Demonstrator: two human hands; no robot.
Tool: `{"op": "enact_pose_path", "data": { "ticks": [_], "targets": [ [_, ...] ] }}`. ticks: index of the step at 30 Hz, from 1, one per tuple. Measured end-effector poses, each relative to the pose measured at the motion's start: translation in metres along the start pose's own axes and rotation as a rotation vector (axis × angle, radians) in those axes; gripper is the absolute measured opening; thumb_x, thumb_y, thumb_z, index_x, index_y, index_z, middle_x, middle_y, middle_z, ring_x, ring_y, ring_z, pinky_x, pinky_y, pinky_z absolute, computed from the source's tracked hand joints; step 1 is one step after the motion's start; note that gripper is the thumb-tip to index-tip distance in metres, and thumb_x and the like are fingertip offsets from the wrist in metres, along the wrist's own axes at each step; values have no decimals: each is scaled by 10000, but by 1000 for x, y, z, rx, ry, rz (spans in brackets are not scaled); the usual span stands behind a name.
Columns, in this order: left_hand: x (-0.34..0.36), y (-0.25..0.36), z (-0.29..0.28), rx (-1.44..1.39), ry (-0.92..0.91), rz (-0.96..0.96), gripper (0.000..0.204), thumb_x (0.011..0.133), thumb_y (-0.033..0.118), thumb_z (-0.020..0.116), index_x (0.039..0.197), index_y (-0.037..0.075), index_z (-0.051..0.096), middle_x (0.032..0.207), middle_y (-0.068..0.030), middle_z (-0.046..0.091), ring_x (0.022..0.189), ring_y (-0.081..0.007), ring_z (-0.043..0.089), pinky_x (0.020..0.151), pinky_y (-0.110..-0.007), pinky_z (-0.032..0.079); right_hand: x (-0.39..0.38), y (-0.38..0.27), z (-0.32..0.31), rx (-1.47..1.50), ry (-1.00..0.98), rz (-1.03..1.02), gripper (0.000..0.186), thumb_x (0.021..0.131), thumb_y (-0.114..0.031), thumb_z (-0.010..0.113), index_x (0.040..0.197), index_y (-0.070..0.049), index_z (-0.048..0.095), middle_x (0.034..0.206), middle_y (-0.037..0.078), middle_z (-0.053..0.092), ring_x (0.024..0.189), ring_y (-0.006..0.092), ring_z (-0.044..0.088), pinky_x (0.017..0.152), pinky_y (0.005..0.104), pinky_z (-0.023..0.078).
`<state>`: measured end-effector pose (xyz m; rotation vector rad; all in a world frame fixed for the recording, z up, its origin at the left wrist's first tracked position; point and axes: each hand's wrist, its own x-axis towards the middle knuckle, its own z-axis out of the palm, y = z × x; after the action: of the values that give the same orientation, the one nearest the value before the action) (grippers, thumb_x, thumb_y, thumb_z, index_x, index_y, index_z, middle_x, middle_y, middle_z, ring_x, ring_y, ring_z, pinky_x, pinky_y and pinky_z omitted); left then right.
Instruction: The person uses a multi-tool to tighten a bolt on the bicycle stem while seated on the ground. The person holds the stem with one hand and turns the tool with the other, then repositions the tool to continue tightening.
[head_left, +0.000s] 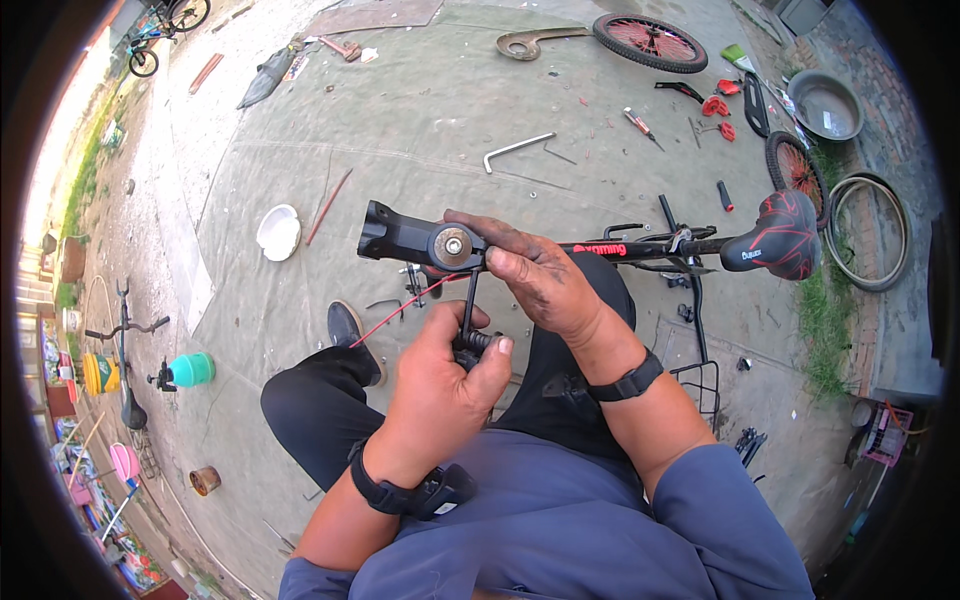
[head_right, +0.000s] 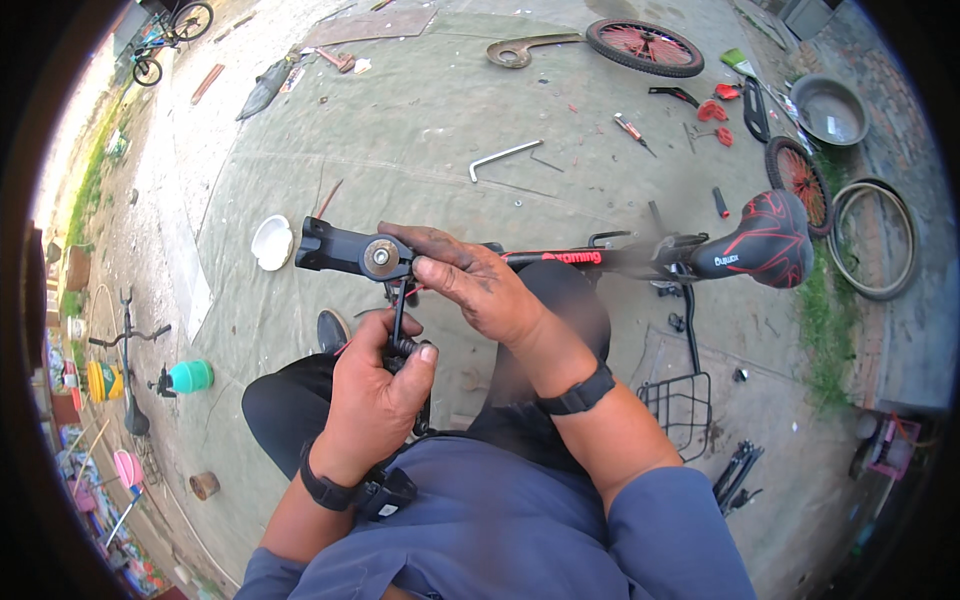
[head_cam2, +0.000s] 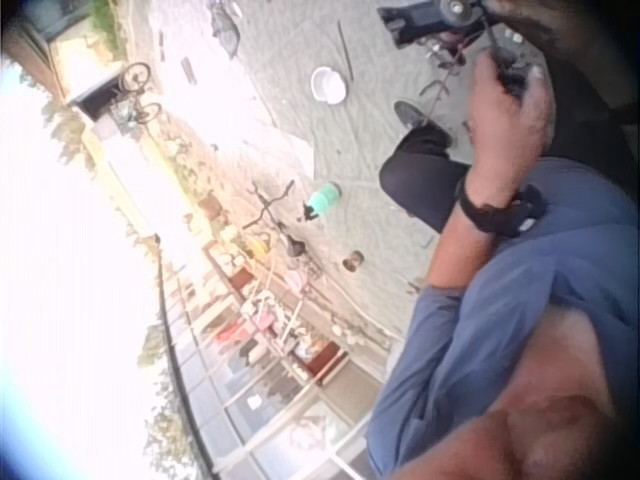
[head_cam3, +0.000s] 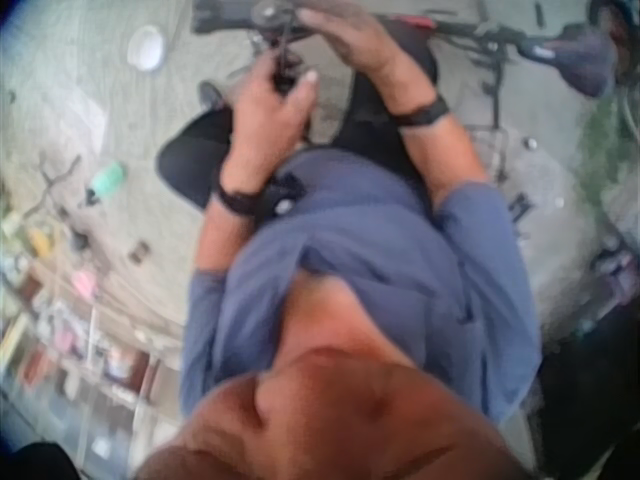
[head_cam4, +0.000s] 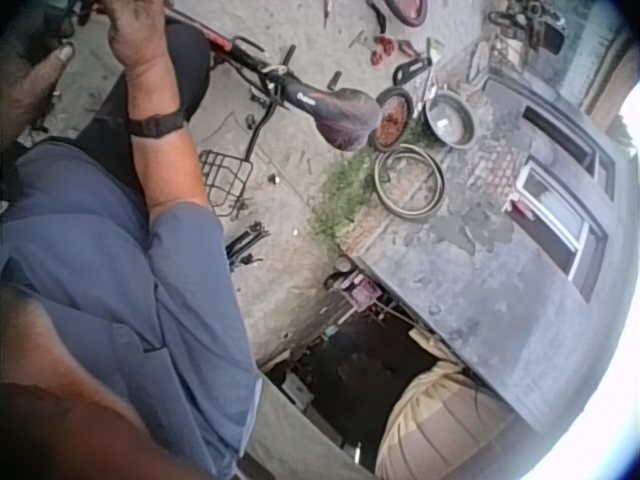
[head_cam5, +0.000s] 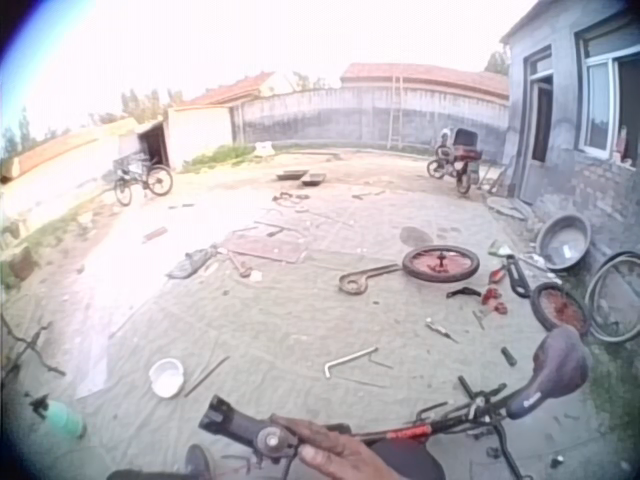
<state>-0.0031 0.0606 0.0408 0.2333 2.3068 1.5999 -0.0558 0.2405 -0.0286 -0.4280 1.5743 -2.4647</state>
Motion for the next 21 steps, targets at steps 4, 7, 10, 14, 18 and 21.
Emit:
{"op": "enact_pose_path", "data": {
  "ticks": [4,7,10,14,18,21],
  "targets": [
    [2,-7,3,289,116,215,351,920,216,740,1130,-17,585,757,-125,664,639,-211,648,627,-346,529,1,1,-1,21,-2,1,519,1051,-308,596,1490,-34,556,1473,92,568,1295,207,555,1043,368,483],
    [-3,1,-2,115,22,-29,338,924,216,739,1124,-8,584,815,-125,671,665,-194,655,628,-338,525,0,0,-1,1,-1,1,523,1048,-312,602,1490,-37,557,1459,91,577,1289,207,560,1036,371,489],
    [-10,-1,-5,31,-40,-13,320,934,223,737,1106,0,584,861,-100,665,731,-143,642,658,-315,519,0,0,0,22,4,11,527,1044,-314,609,1491,-39,558,1447,88,585,1284,204,564,1033,370,490],
    [-9,-8,-2,-290,-82,-97,259,981,216,672,1130,32,566,889,-29,604,763,-77,552,676,-263,478,1,2,-1,48,-3,9,529,1042,-311,615,1493,-40,556,1444,85,588,1285,201,562,1041,365,480],
    [-4,-19,0,-617,-143,-180,242,1014,249,600,1163,74,523,891,-46,581,617,-108,536,577,-255,478,0,2,-1,19,3,4,526,1043,-308,615,1493,-42,558,1447,81,588,1286,197,559,1043,359,475],
    [-3,-21,-2,-742,-192,-213,262,1023,273,586,1177,71,518,889,-48,563,597,-114,515,561,-258,460,-1,1,0,36,4,10,525,1043,-310,614,1493,-44,558,1451,79,586,1287,198,558,1049,360,471]
  ]
}}
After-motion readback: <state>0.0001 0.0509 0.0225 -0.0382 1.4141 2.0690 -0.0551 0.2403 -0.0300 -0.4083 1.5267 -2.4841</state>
